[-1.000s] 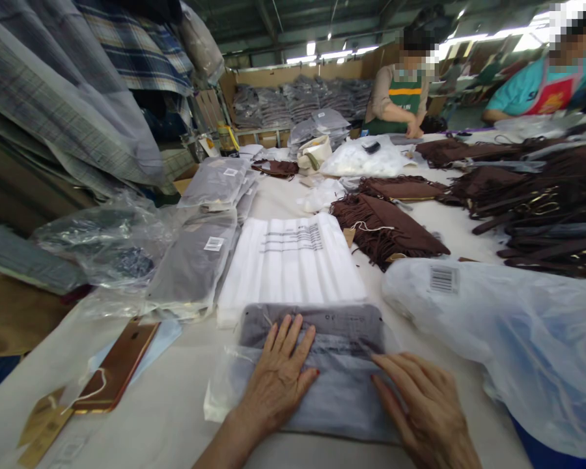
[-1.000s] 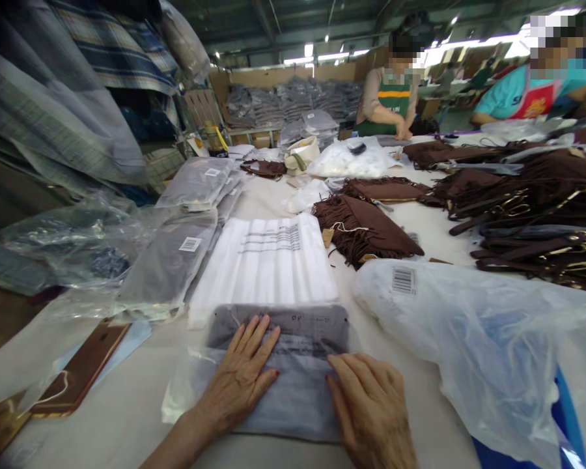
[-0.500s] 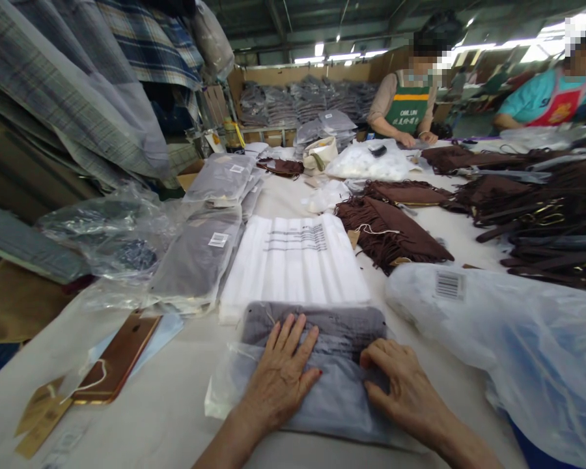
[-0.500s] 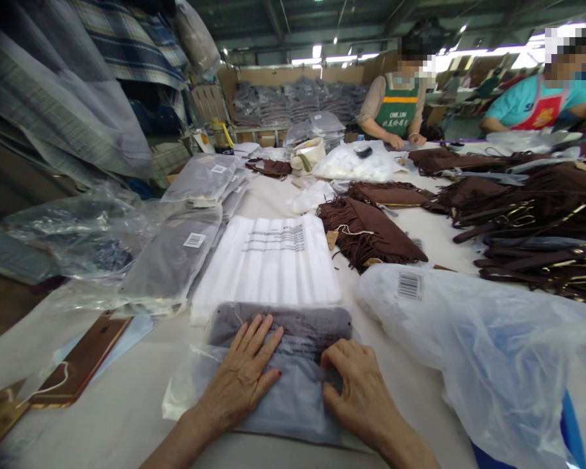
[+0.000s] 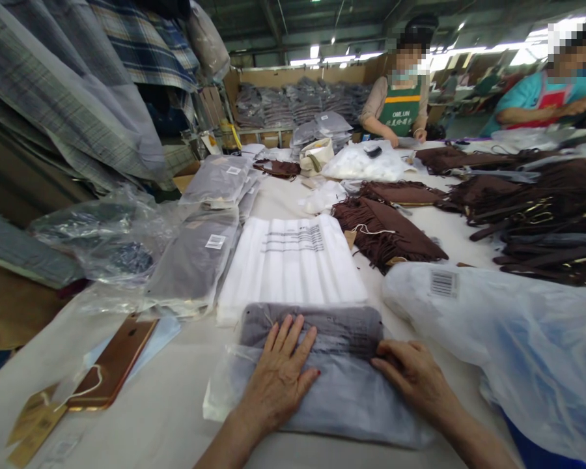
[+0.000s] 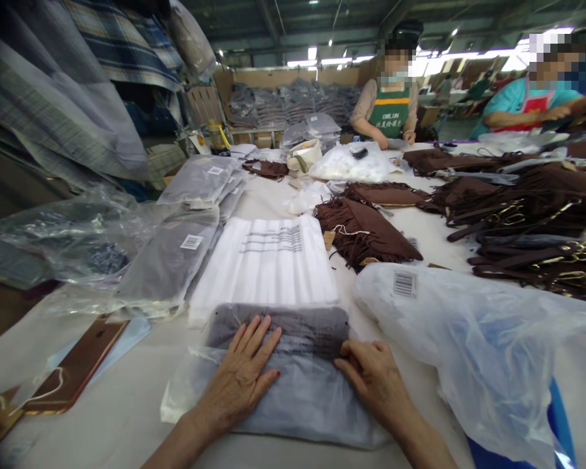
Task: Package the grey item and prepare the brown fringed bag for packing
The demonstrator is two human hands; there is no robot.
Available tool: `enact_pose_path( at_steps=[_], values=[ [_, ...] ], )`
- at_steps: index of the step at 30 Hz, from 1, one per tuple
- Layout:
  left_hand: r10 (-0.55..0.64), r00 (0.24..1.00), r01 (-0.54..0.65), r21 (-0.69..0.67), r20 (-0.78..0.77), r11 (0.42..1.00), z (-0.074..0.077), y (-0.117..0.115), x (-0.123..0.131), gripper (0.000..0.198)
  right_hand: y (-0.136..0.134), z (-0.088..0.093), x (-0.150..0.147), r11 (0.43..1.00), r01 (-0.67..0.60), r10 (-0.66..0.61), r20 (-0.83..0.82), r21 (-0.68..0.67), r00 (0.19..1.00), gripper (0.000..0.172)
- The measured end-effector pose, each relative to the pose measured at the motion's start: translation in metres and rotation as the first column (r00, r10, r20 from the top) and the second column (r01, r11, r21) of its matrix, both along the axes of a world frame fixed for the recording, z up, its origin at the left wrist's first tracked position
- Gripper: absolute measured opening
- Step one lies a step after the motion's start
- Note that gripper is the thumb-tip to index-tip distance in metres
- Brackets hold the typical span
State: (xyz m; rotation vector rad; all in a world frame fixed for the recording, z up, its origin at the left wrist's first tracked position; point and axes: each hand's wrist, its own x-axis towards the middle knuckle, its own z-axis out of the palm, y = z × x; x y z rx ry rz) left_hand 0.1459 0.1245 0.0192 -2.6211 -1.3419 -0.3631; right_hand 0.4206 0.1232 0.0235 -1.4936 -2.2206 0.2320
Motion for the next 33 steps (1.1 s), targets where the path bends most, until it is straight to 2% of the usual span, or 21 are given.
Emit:
enact_pose_path(
  at_steps=[3, 6, 8, 10, 11, 13, 16, 19, 22, 25, 30, 33],
  values=[
    [-0.002, 1.000, 0.002, 0.031, 0.000, 1.000, 0.000, 0.000, 0.000, 0.056, -0.004, -0.008, 0.006, 0.990, 0.069, -0.069, -0.007, 0.123, 0.998, 0.021],
    [-0.005, 1.000, 0.004, 0.043, 0.004, 0.999, 0.001, 0.000, 0.000, 0.055, -0.015, 0.003, 0.002, 0.943, 0.144, -0.152, 0.003, 0.301, 0.988, 0.023],
    [-0.005, 1.000, 0.005, 0.044, 0.002, 0.999, 0.000, 0.000, 0.000, 0.055, -0.026, 0.017, -0.009, 0.909, 0.092, -0.119, 0.041, 0.407, 0.992, 0.019],
    [-0.006, 1.000, 0.007, 0.050, -0.005, 0.999, 0.000, 0.000, -0.001, 0.055, -0.037, 0.026, -0.026, 0.889, -0.036, -0.017, 0.112, 0.457, 0.994, 0.021],
    [-0.007, 1.000, 0.007, 0.055, -0.008, 0.998, -0.001, 0.000, -0.001, 0.055, -0.042, 0.027, -0.035, 0.882, -0.096, 0.027, 0.153, 0.462, 0.988, 0.024],
    [-0.010, 1.000, 0.011, 0.068, -0.017, 0.998, -0.002, 0.001, -0.002, 0.055, -0.048, 0.019, -0.051, 0.877, -0.154, 0.036, 0.257, 0.456, 0.966, 0.031],
    [-0.030, 0.999, 0.032, 0.100, -0.027, 0.994, -0.002, 0.003, -0.001, 0.055, -0.050, -0.003, -0.063, 0.908, -0.122, -0.039, 0.368, 0.402, 0.929, 0.043],
    [-0.053, 0.998, 0.057, 0.166, -0.026, 0.985, 0.000, 0.002, 0.001, 0.053, -0.050, -0.017, -0.063, 0.927, -0.091, -0.064, 0.391, 0.365, 0.918, 0.049],
    [-0.167, 0.984, 0.176, 0.208, -0.061, 0.962, 0.007, -0.003, 0.006, 0.051, -0.050, -0.018, -0.061, 0.930, -0.095, -0.056, 0.392, 0.355, 0.918, 0.051],
    [-0.281, 0.950, 0.300, 0.146, -0.140, 0.943, 0.013, -0.007, 0.011, 0.051, -0.051, -0.019, -0.057, 0.928, -0.087, -0.065, 0.387, 0.362, 0.920, 0.050],
    [-0.243, 0.952, 0.264, 0.097, -0.188, 0.960, 0.011, -0.007, 0.012, 0.062, -0.049, -0.029, -0.039, 0.905, 0.074, -0.234, 0.344, 0.419, 0.909, 0.046],
    [-0.249, 0.954, 0.273, 0.145, -0.165, 0.951, 0.007, -0.004, 0.010, 0.057, -0.056, -0.022, -0.024, 0.884, 0.097, -0.274, 0.341, 0.457, 0.899, 0.043]
  ],
)
